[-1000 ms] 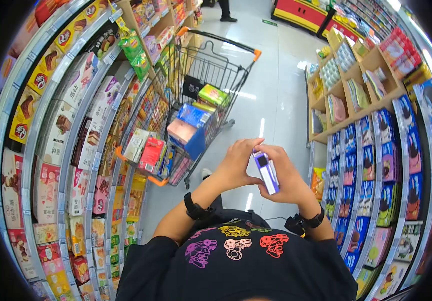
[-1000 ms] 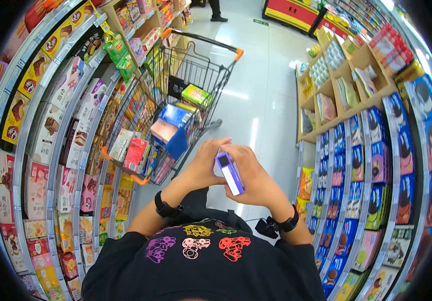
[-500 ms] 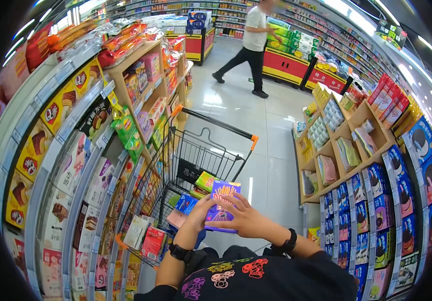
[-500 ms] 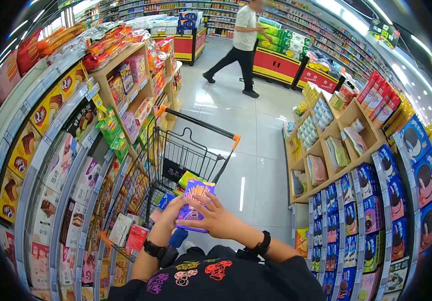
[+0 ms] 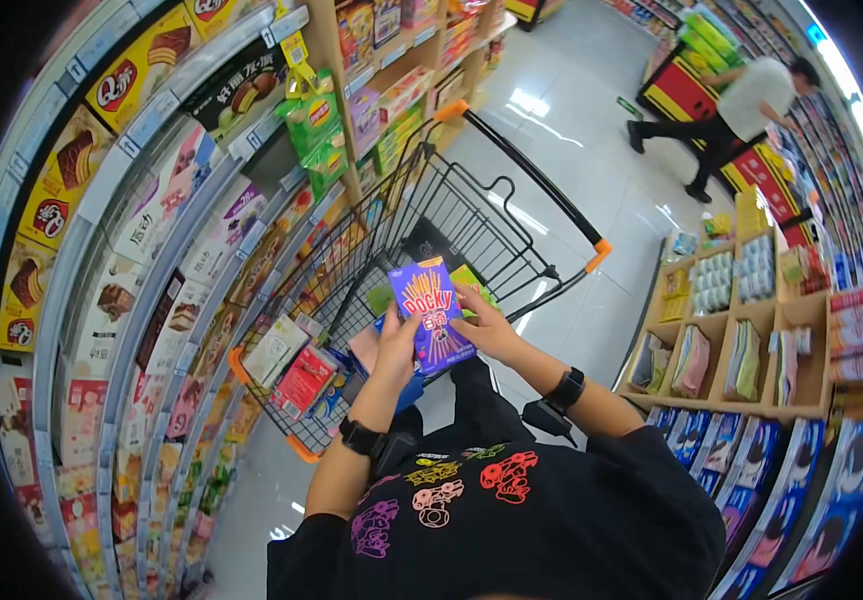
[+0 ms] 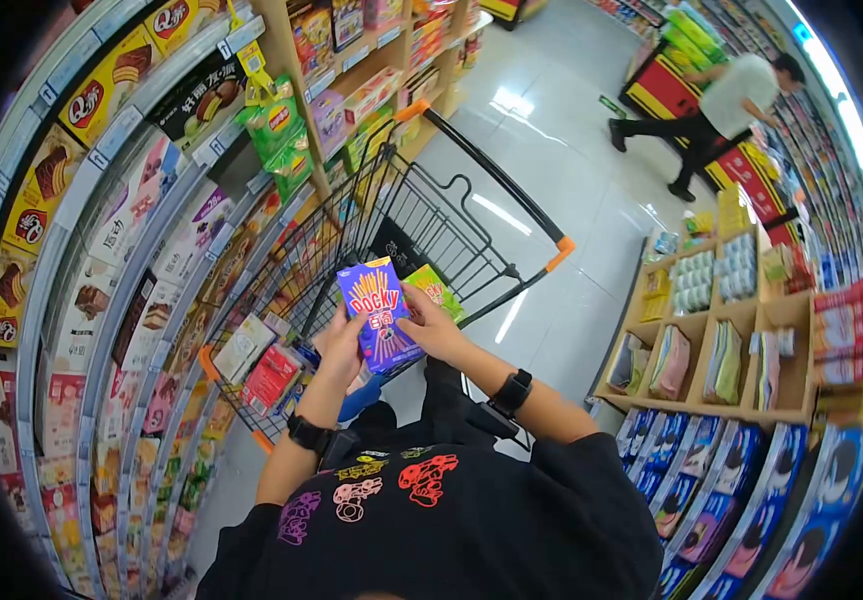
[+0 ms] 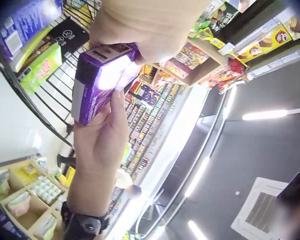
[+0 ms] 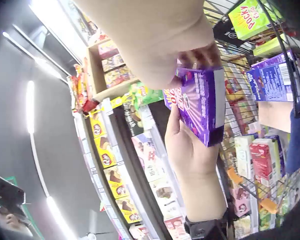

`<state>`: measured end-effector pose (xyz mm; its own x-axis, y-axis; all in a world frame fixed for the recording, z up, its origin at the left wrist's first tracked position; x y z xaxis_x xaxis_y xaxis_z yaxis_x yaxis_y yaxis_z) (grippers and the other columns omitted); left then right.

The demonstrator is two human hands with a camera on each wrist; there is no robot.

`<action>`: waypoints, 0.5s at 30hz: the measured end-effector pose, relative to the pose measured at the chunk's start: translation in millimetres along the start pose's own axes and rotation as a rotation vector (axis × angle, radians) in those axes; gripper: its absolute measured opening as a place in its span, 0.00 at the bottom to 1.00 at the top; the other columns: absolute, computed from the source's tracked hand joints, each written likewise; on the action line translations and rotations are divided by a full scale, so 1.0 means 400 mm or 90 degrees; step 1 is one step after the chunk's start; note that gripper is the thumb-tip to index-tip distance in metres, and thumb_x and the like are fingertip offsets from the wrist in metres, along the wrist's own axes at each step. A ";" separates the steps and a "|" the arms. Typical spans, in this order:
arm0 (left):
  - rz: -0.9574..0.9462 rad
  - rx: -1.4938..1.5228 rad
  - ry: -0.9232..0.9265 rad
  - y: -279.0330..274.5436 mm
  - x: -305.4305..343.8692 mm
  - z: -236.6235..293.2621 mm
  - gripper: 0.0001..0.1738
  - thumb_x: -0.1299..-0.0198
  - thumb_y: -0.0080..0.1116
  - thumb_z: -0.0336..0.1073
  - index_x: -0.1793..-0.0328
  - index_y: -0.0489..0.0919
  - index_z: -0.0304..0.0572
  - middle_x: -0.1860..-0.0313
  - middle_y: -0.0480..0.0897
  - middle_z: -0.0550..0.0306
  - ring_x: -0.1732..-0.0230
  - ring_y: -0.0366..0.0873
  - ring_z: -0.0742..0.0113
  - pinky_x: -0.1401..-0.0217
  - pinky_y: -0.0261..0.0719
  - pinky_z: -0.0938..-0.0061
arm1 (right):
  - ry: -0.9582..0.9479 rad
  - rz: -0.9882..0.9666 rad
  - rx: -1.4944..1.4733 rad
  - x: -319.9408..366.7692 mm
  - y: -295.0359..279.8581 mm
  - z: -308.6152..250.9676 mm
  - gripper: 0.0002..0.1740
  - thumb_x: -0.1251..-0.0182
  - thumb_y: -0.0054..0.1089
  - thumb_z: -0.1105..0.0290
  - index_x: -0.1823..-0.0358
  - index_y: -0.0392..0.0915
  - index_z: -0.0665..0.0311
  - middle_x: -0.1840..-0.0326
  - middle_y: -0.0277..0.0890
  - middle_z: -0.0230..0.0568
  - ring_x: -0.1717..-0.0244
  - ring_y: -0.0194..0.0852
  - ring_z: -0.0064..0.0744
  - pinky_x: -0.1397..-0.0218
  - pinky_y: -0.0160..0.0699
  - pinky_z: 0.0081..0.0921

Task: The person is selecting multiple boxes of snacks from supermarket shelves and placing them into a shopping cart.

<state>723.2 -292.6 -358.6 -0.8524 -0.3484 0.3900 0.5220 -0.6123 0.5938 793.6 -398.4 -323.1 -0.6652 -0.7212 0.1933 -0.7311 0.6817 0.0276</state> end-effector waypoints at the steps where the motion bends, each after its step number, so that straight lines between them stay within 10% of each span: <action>1: 0.026 -0.035 0.036 -0.010 -0.033 -0.028 0.23 0.38 0.46 0.29 0.36 0.59 0.40 0.47 0.73 0.52 0.49 0.74 0.64 0.47 0.73 0.68 | 0.024 0.007 0.053 -0.026 -0.023 0.034 0.34 0.44 0.53 0.80 0.34 0.55 0.59 0.40 0.64 0.41 0.46 0.68 0.34 0.49 0.72 0.28; 8: 0.163 -0.189 -0.054 -0.035 -0.235 -0.289 0.18 0.43 0.50 0.31 0.45 0.67 0.46 0.57 0.76 0.61 0.62 0.75 0.72 0.69 0.73 0.79 | 0.054 0.016 0.314 -0.195 -0.254 0.230 0.31 0.49 0.52 0.77 0.39 0.62 0.58 0.51 0.72 0.52 0.55 0.75 0.37 0.53 0.73 0.27; 15: 0.218 -0.379 -0.091 -0.027 -0.315 -0.452 0.23 0.46 0.53 0.31 0.42 0.69 0.41 0.56 0.78 0.57 0.60 0.75 0.70 0.58 0.73 0.75 | 0.249 -0.005 0.408 -0.214 -0.356 0.392 0.32 0.50 0.56 0.65 0.42 0.62 0.67 0.51 0.72 0.59 0.48 0.70 0.53 0.45 0.68 0.40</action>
<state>819.1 -370.3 -541.3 -0.6089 -0.5197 0.5993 0.6195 -0.7834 -0.0498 930.8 -453.0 -497.5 -0.6447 -0.5473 0.5337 -0.7602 0.3853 -0.5232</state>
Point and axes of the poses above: each hand's wrist, its own x-axis away from the middle knuckle, its own y-axis out of the palm, z = x × y, the point moved 10 cm from there along -x, towards the middle knuckle
